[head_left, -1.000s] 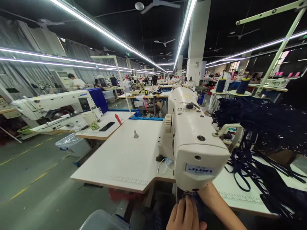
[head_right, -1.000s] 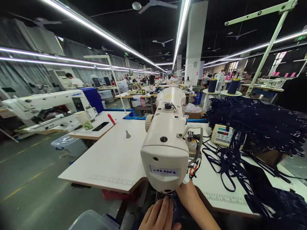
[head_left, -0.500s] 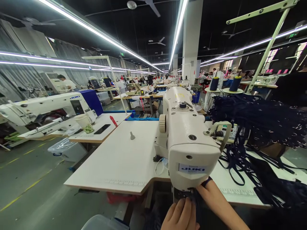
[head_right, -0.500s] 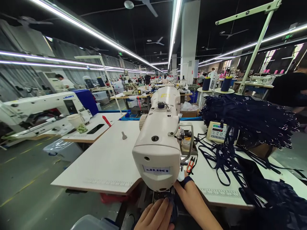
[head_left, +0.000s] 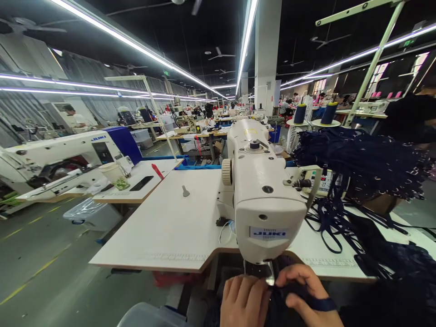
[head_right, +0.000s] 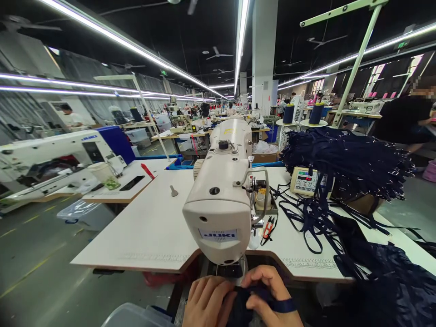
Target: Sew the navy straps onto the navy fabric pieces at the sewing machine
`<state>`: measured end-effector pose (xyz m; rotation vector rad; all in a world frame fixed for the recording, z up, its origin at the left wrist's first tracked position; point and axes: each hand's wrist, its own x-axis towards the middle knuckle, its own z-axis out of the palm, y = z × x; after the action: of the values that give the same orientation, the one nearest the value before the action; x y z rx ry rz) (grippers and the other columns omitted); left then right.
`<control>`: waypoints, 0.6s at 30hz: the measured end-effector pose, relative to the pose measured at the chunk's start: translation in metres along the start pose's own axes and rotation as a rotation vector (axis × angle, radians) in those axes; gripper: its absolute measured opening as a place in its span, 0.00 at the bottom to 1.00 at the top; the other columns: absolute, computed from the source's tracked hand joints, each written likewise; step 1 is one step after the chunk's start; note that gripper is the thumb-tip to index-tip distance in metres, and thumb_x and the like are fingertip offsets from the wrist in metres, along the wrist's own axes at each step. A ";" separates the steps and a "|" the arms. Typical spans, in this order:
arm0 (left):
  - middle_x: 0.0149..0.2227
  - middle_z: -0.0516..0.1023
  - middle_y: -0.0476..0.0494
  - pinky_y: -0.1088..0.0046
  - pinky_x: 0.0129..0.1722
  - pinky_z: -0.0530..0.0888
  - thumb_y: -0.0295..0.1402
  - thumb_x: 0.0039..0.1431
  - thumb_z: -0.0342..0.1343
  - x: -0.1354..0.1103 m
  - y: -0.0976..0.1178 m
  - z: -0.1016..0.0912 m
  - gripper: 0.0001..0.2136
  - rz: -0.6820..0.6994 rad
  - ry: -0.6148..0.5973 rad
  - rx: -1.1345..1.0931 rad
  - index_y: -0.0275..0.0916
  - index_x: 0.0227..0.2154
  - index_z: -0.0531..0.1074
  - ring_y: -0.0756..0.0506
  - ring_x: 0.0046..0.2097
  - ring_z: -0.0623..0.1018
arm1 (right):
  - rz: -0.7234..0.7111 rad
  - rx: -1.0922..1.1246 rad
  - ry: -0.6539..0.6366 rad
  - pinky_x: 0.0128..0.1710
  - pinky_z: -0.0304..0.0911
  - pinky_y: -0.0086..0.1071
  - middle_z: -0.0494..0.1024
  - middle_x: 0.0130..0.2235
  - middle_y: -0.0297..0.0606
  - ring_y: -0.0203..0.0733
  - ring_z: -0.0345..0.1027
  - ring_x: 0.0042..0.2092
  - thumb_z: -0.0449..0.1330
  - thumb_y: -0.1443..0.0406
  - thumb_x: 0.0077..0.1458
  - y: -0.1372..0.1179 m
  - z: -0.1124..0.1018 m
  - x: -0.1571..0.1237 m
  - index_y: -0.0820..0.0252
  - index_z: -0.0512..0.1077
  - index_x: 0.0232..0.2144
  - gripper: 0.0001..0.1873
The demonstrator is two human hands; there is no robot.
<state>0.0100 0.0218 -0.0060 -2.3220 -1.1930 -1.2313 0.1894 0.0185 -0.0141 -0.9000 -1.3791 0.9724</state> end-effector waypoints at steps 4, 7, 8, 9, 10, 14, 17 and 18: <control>0.25 0.75 0.49 0.73 0.31 0.71 0.24 0.64 0.47 -0.001 0.005 0.014 0.09 0.122 0.310 0.057 0.37 0.31 0.71 0.52 0.25 0.73 | -0.132 -0.095 -0.123 0.40 0.73 0.32 0.81 0.36 0.35 0.42 0.76 0.38 0.67 0.68 0.53 -0.007 -0.001 0.005 0.49 0.76 0.35 0.08; 0.21 0.71 0.50 0.74 0.24 0.69 0.23 0.63 0.47 -0.003 0.008 0.023 0.09 0.100 0.453 0.068 0.38 0.28 0.68 0.52 0.21 0.70 | -0.281 -0.133 -0.185 0.37 0.74 0.34 0.82 0.34 0.36 0.43 0.77 0.35 0.65 0.70 0.55 -0.015 -0.001 0.009 0.50 0.78 0.33 0.08; 0.21 0.71 0.50 0.75 0.23 0.68 0.23 0.62 0.47 -0.004 0.009 0.023 0.08 0.092 0.430 0.067 0.38 0.29 0.67 0.52 0.21 0.70 | -0.307 -0.139 -0.182 0.36 0.75 0.35 0.82 0.34 0.36 0.43 0.77 0.35 0.65 0.70 0.55 -0.016 0.000 0.010 0.49 0.78 0.34 0.08; 0.21 0.71 0.50 0.75 0.21 0.67 0.23 0.62 0.47 -0.004 0.009 0.023 0.08 0.087 0.410 0.067 0.38 0.29 0.67 0.52 0.20 0.69 | -0.327 -0.139 -0.175 0.35 0.74 0.35 0.82 0.33 0.36 0.44 0.77 0.34 0.66 0.70 0.55 -0.016 0.001 0.010 0.48 0.79 0.35 0.09; 0.21 0.70 0.51 0.76 0.20 0.66 0.23 0.63 0.47 -0.005 0.008 0.021 0.07 0.087 0.389 0.067 0.39 0.30 0.66 0.52 0.20 0.68 | -0.349 -0.134 -0.154 0.35 0.74 0.35 0.83 0.33 0.35 0.44 0.77 0.34 0.66 0.70 0.55 -0.016 0.003 0.009 0.46 0.79 0.36 0.10; 0.22 0.72 0.50 0.75 0.22 0.66 0.23 0.63 0.47 -0.003 0.006 0.014 0.07 0.110 0.363 0.085 0.37 0.32 0.68 0.52 0.20 0.70 | -0.402 -0.130 -0.043 0.34 0.73 0.35 0.83 0.31 0.32 0.42 0.76 0.32 0.67 0.67 0.55 -0.012 0.009 0.006 0.44 0.79 0.35 0.08; 0.23 0.74 0.51 0.76 0.24 0.67 0.26 0.65 0.46 -0.005 0.006 0.010 0.09 0.100 0.324 0.081 0.38 0.32 0.70 0.52 0.22 0.72 | -0.340 -0.207 -0.136 0.36 0.72 0.35 0.83 0.32 0.34 0.44 0.76 0.34 0.64 0.66 0.58 -0.019 0.007 0.005 0.47 0.79 0.32 0.06; 0.23 0.73 0.52 0.76 0.24 0.68 0.28 0.67 0.44 -0.007 0.007 0.010 0.11 0.078 0.268 0.053 0.40 0.31 0.69 0.52 0.22 0.72 | -0.287 -0.233 -0.190 0.37 0.72 0.35 0.83 0.32 0.34 0.44 0.76 0.35 0.64 0.66 0.58 -0.024 0.005 0.005 0.48 0.78 0.31 0.06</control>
<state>0.0185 0.0191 -0.0161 -2.0643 -1.0221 -1.4109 0.1848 0.0147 0.0100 -0.7651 -1.7565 0.7004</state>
